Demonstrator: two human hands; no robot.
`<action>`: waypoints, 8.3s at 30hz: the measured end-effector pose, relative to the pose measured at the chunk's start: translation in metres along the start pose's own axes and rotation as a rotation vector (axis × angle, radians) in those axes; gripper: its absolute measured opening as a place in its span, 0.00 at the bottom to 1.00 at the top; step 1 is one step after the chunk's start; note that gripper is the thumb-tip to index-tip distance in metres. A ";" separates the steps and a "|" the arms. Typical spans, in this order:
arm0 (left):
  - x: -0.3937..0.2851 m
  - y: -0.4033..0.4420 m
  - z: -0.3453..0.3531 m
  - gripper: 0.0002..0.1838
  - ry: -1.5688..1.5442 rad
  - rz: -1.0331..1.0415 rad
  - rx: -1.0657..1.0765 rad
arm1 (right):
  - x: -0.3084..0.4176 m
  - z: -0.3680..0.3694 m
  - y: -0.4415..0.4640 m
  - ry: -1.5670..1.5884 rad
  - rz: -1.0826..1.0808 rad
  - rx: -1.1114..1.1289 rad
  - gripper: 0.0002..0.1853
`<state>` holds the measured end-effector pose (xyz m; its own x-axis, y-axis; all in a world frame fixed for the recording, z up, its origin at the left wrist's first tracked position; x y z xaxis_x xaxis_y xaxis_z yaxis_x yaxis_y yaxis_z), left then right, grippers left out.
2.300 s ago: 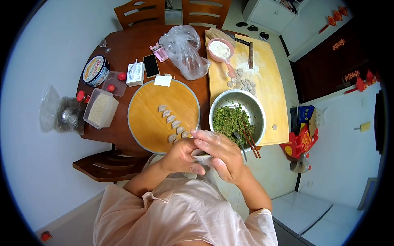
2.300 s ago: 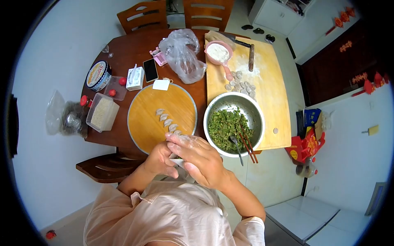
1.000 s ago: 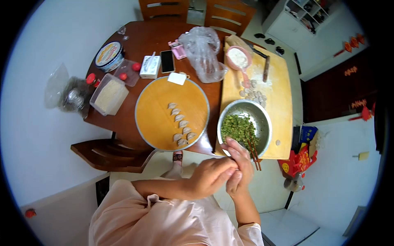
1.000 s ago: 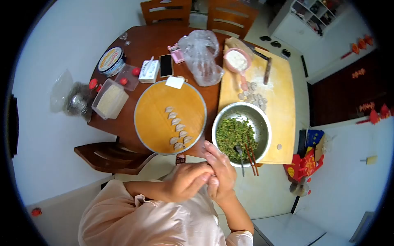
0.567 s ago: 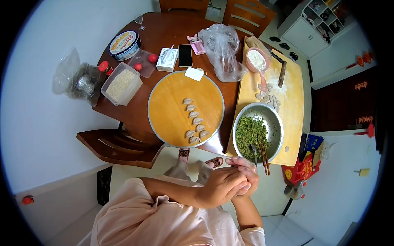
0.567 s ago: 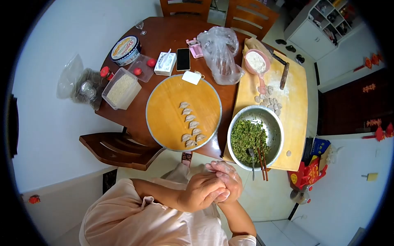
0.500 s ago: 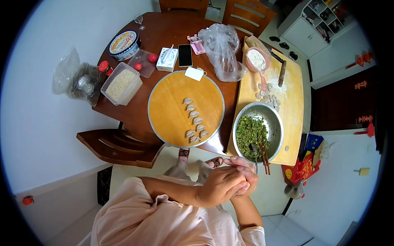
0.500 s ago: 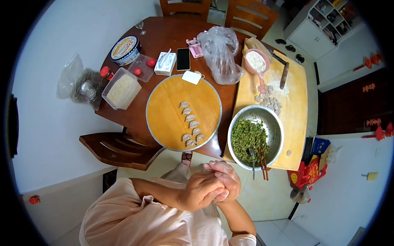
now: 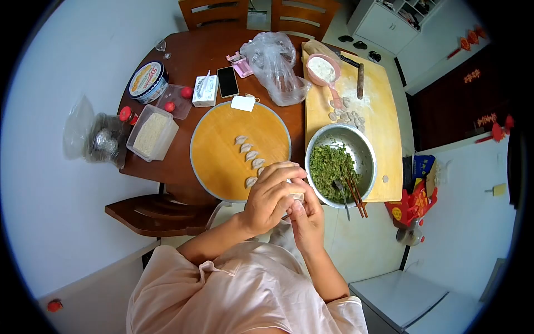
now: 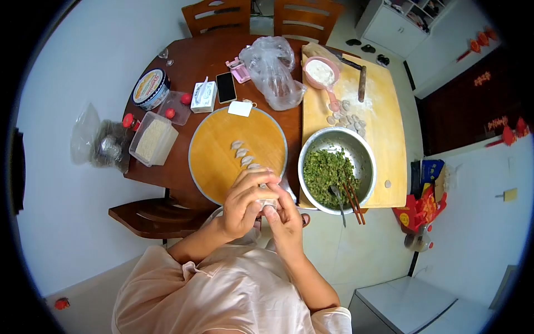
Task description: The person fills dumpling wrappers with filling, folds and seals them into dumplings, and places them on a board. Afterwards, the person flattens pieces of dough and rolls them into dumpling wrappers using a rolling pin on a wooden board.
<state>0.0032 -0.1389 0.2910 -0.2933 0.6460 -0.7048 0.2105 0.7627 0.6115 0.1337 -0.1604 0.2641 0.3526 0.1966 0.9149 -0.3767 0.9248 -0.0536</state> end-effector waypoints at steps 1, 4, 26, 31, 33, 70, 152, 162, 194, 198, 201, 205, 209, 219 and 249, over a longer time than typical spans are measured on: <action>-0.002 0.001 0.000 0.21 0.056 0.072 0.014 | 0.000 -0.002 -0.002 0.068 0.042 -0.001 0.25; -0.004 -0.007 0.008 0.29 -0.141 -0.052 -0.010 | 0.006 0.003 -0.003 0.135 0.006 0.004 0.21; 0.007 -0.014 -0.001 0.22 0.091 0.008 0.097 | -0.009 0.006 -0.005 0.210 -0.012 -0.082 0.18; 0.011 -0.016 0.003 0.24 0.036 -0.098 0.084 | -0.010 -0.003 0.001 0.092 0.025 -0.111 0.18; 0.013 -0.017 0.004 0.27 -0.024 -0.168 0.104 | -0.012 -0.010 0.007 -0.099 0.039 -0.117 0.18; 0.238 -0.171 0.019 0.10 0.453 -0.777 0.443 | -0.064 -0.120 -0.042 -0.706 0.088 -0.273 0.18; 0.324 0.292 0.538 0.07 0.239 -1.069 -1.428 | 0.072 -0.614 0.542 -0.947 -0.824 2.013 0.12; 0.411 0.328 0.528 0.08 0.442 -1.343 -0.977 | 0.060 -0.619 0.549 -1.100 -0.658 1.722 0.29; 0.405 0.321 0.516 0.05 0.329 -1.525 -1.008 | 0.031 -0.583 0.530 -1.519 -0.765 1.554 0.29; 0.420 0.326 0.509 0.06 0.526 -1.618 -0.847 | 0.019 -0.547 0.533 -1.488 -0.776 1.517 0.29; 0.421 0.314 0.520 0.07 0.533 -1.534 -0.920 | 0.035 -0.577 0.529 -1.449 -0.729 1.556 0.30; 0.400 0.308 0.535 0.07 0.125 -1.505 -1.255 | 0.052 -0.607 0.524 -1.530 -0.718 1.595 0.31; 0.407 0.323 0.525 0.05 0.499 -1.596 -0.932 | 0.024 -0.561 0.530 -1.439 -0.718 1.570 0.30; 0.402 0.308 0.538 0.02 0.264 -1.490 -1.225 | 0.045 -0.606 0.523 -1.530 -0.751 1.588 0.31; 0.410 0.326 0.529 0.04 0.436 -1.705 -1.049 | 0.020 -0.557 0.517 -1.477 -0.732 1.553 0.28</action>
<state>0.4449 0.3909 0.0104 0.2372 -0.7215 -0.6505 -0.9181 0.0523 -0.3928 0.4232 0.5026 0.0318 0.2976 -0.9270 0.2280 -0.9404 -0.3259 -0.0976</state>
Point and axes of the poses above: each hand's wrist, its own y-axis towards the middle knuckle, its own z-axis out of the palm, x = y × z, the point moved 3 cm from there along y, towards the middle knuckle, and after that the axes turned 7 degrees about x, right-handed, at the moved point
